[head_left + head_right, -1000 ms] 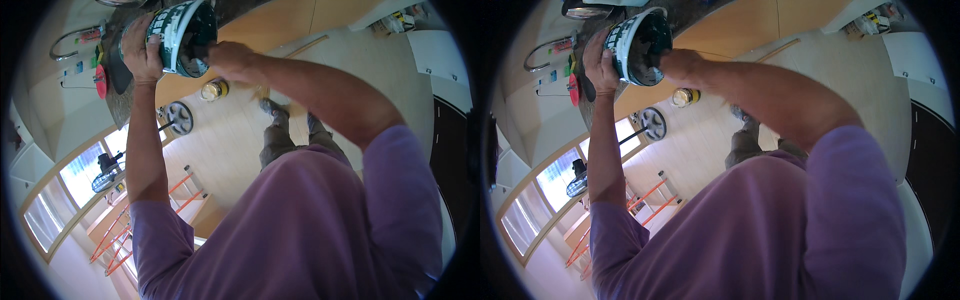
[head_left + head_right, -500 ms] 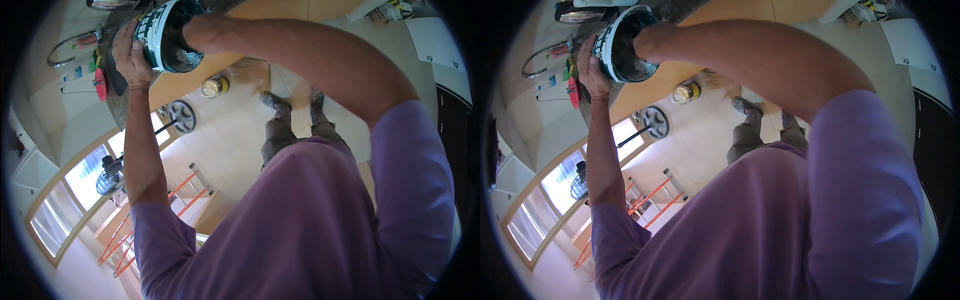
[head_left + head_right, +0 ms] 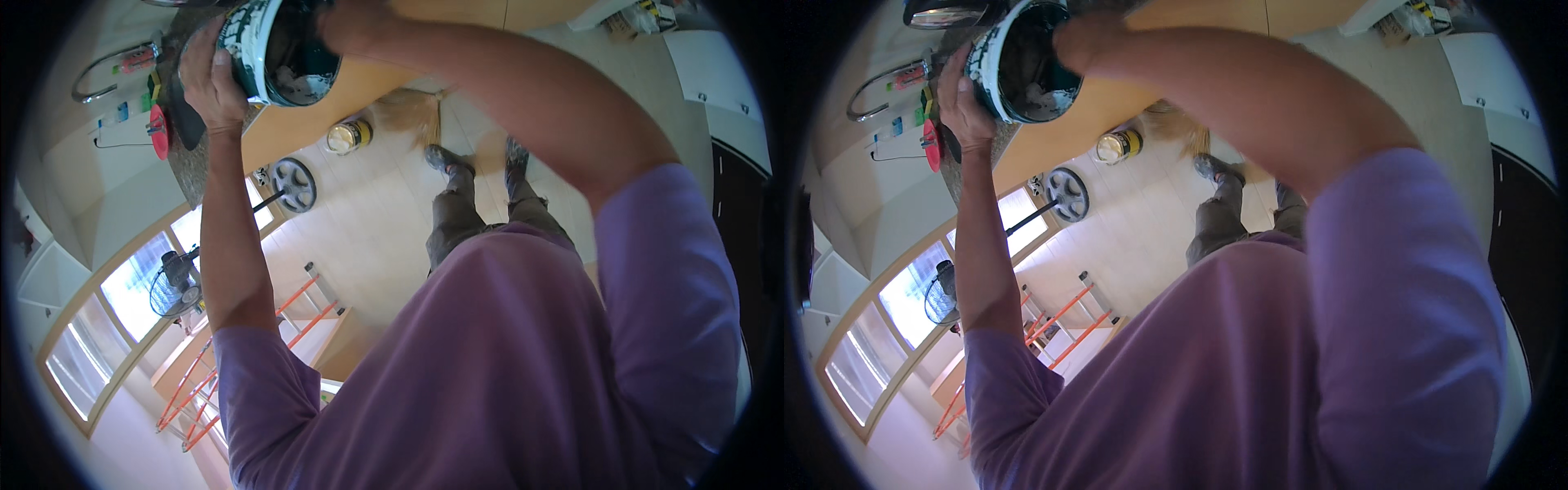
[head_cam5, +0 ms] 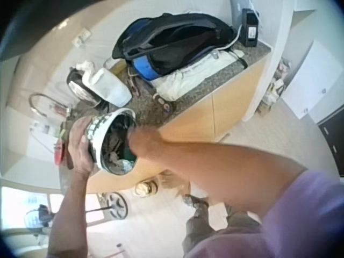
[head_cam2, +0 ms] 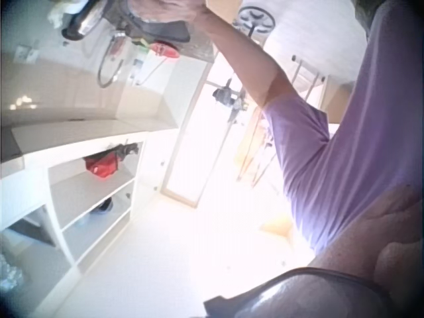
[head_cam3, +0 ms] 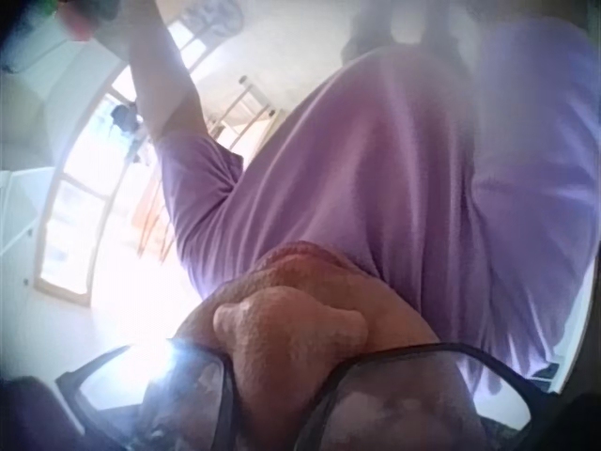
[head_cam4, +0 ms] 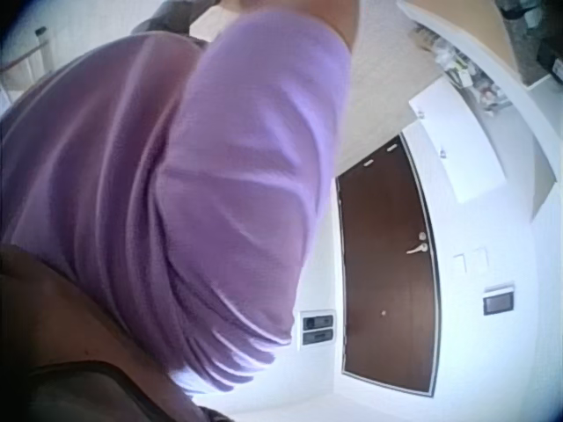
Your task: The person opens a paint can and uses a putty knife to scrape and mix the contents. They then pour the paint into a smaller container and continue mixing with the putty knife. The person moves between a white shelf and a countertop while handling the paint and tools.
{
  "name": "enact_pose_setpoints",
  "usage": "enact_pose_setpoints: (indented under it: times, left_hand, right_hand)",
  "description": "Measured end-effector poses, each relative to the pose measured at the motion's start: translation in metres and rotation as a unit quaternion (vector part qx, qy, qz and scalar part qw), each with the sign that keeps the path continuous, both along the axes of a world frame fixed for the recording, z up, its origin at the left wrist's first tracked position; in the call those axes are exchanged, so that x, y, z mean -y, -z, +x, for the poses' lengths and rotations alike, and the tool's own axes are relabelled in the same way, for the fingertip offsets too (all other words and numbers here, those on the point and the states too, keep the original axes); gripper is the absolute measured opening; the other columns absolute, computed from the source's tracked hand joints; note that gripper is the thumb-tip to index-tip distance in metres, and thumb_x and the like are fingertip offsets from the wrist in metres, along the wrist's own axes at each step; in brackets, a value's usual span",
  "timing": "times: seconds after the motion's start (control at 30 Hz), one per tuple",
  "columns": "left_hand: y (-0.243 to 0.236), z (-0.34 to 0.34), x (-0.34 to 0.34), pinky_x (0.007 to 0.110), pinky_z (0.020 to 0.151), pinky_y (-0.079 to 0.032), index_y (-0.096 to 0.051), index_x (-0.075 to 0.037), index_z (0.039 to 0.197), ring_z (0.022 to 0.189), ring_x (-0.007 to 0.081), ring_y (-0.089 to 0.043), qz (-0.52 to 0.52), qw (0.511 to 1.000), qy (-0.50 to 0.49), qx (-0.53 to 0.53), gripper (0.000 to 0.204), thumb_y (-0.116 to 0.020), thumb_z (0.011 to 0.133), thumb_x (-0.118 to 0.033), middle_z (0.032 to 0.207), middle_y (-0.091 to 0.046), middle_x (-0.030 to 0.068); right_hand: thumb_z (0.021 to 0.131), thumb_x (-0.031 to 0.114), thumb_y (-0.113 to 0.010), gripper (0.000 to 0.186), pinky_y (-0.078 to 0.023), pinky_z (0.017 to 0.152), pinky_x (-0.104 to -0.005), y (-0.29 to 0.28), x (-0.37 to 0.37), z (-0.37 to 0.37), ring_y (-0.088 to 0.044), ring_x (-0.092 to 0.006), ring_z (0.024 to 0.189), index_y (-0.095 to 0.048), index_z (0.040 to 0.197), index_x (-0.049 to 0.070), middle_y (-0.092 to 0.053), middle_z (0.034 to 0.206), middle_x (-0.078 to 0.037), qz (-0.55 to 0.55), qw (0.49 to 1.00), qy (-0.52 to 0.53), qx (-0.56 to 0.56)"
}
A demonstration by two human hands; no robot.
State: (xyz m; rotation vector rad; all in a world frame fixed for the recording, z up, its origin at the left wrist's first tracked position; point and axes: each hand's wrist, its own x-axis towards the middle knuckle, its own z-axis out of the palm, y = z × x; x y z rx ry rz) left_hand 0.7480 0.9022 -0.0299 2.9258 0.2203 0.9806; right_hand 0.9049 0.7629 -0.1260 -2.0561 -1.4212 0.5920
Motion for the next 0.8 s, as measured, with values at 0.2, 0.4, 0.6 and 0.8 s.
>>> enact_pose_setpoints:
  times: [0.2, 0.4, 0.6, 0.8]
  left_hand:
    - [0.005, -0.014, -0.009, 0.043, 0.114, -0.039, -0.071, -0.006, 0.130, 0.125, 0.0345, -0.060, -0.018, 1.000, -0.010, 0.009, 0.054, -0.041, 0.101, -0.040, 0.128, -0.070, 0.0161]
    - [0.002, 0.000, -0.007, 0.044, 0.113, -0.040, -0.072, -0.006, 0.127, 0.125, 0.0354, -0.060, -0.025, 1.000, 0.002, -0.002, 0.054, -0.039, 0.102, -0.041, 0.128, -0.070, 0.0169]
    - [0.002, -0.009, -0.011, 0.044, 0.113, -0.040, -0.072, -0.004, 0.126, 0.124, 0.0360, -0.061, -0.032, 0.999, 0.016, 0.012, 0.052, -0.041, 0.101, -0.038, 0.127, -0.071, 0.0176]
    - [0.003, -0.007, -0.010, 0.044, 0.115, -0.040, -0.073, -0.008, 0.127, 0.125, 0.0343, -0.061, -0.058, 0.998, 0.007, 0.017, 0.051, -0.046, 0.101, -0.043, 0.128, -0.070, 0.0178]
  right_hand:
    - [0.094, 0.019, -0.051, 0.033, -0.057, 0.094, -0.0473, -0.033, -0.006, -0.023, -0.072, -0.0334, 0.110, -0.079, 0.110, 0.009, -0.075, 0.117, -0.016, 0.003, 0.991, -0.112, 0.073]
    - [0.087, 0.009, -0.066, 0.026, -0.060, 0.091, -0.0423, -0.004, -0.016, -0.034, -0.071, -0.0313, 0.113, -0.077, 0.109, 0.002, -0.073, 0.123, -0.017, 0.009, 0.996, -0.079, 0.028]
    - [0.092, 0.013, -0.058, 0.033, -0.058, 0.094, -0.0470, -0.035, -0.025, -0.012, -0.070, -0.0308, 0.118, -0.079, 0.117, 0.013, -0.074, 0.126, -0.009, -0.028, 0.976, -0.158, 0.145]
    - [0.094, 0.019, -0.054, 0.040, -0.051, 0.108, -0.0458, 0.008, -0.036, -0.044, -0.062, -0.0293, 0.130, -0.075, 0.128, 0.017, -0.069, 0.136, -0.011, -0.011, 0.998, -0.053, -0.036]
